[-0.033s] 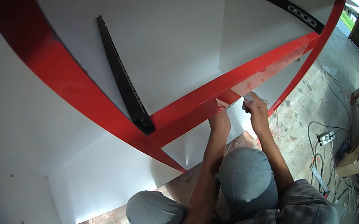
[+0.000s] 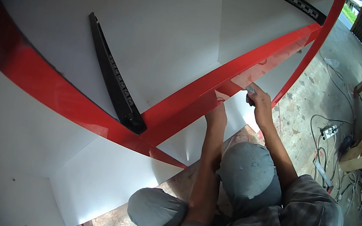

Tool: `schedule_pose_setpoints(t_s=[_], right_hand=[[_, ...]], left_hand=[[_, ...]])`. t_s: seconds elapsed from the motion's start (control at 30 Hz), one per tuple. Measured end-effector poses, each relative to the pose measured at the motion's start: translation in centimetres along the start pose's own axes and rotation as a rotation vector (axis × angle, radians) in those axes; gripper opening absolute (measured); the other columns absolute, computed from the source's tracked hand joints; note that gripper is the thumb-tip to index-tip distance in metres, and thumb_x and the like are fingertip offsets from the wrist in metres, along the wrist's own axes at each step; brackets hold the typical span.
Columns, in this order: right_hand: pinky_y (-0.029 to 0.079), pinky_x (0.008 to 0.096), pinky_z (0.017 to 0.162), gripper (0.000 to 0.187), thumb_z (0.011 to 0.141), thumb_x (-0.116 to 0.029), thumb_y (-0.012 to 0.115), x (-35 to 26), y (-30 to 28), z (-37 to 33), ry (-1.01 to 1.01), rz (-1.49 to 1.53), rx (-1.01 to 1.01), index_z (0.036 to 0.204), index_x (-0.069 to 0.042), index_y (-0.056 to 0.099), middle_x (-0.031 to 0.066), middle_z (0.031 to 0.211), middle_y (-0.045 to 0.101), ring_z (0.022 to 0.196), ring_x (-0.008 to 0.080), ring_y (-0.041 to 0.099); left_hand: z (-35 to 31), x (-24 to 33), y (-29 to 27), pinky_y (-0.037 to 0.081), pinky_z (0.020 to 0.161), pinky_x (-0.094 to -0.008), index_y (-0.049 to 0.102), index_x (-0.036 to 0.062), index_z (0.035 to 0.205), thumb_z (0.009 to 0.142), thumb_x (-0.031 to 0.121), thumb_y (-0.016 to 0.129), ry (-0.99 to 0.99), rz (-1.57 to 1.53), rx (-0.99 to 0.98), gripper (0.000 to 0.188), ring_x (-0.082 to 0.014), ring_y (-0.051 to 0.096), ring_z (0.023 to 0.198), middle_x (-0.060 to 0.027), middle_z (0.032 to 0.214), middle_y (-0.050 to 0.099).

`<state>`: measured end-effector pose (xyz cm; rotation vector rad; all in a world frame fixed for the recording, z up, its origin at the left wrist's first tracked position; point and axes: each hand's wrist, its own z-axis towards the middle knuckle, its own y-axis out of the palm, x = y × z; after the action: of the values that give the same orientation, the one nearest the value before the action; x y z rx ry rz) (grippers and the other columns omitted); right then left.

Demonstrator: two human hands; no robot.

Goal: Mounting drawer slides to a cabinet and preparing components.

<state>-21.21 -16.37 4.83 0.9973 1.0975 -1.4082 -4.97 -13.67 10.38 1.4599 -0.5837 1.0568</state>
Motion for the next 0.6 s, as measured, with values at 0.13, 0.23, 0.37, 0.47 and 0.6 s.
schedule_pose_setpoints(t_s=[0.13,0.23,0.37,0.47,0.6], right_hand=[[0.048,0.0285,0.082,0.040,0.088,-0.006,0.057,-1.8,2.2,-0.1,-0.184,-0.040,0.098,0.126,0.004,0.060,0.0107,0.103,0.066,0.092,0.0178,0.062],[0.048,0.0283,0.089,0.037,0.090,-0.006,0.060,-1.8,1.1,-0.7,-0.277,-0.323,0.058,0.125,0.005,0.060,0.0141,0.114,0.065,0.097,0.0164,0.061],[0.049,0.0312,0.086,0.030,0.089,-0.007,0.066,-3.5,2.1,-2.1,-0.284,-0.256,0.050,0.118,0.002,0.066,0.0154,0.115,0.066,0.102,0.0230,0.065],[0.050,0.0332,0.086,0.031,0.086,-0.006,0.067,-2.7,2.2,-2.8,-0.399,-0.425,0.101,0.116,-0.001,0.068,0.0154,0.115,0.065,0.101,0.0269,0.064],[0.051,0.0368,0.084,0.033,0.080,-0.005,0.069,-4.4,1.9,-1.4,-0.568,-0.633,0.151,0.113,-0.006,0.070,0.0149,0.115,0.065,0.098,0.0307,0.063]], left_hand=[[3.2,1.2,-4.6,0.038,0.101,-0.0365,0.051,-0.0021,0.130,0.098,0.024,0.057,0.272,0.297,0.092,0.042,-0.0206,0.051,0.114,-0.0109,0.126,0.054],[3.0,1.1,-4.1,0.038,0.100,-0.0366,0.048,-0.0018,0.133,0.098,0.026,0.059,0.260,0.418,0.061,0.046,-0.0210,0.052,0.114,-0.0118,0.129,0.054],[2.6,-0.4,-3.4,0.042,0.095,-0.0360,0.047,-0.0016,0.130,0.099,0.033,0.059,0.273,0.450,0.093,0.048,-0.0231,0.054,0.108,-0.0137,0.122,0.054],[2.3,-1.6,-2.9,0.045,0.089,-0.0361,0.047,-0.0010,0.117,0.099,0.039,0.058,0.320,0.514,0.064,0.045,-0.0239,0.054,0.101,-0.0145,0.110,0.052],[1.5,-1.2,-1.8,0.046,0.082,-0.0357,0.045,-0.0003,0.106,0.099,0.040,0.057,0.325,0.533,0.004,0.042,-0.0230,0.053,0.094,-0.0137,0.100,0.049]])
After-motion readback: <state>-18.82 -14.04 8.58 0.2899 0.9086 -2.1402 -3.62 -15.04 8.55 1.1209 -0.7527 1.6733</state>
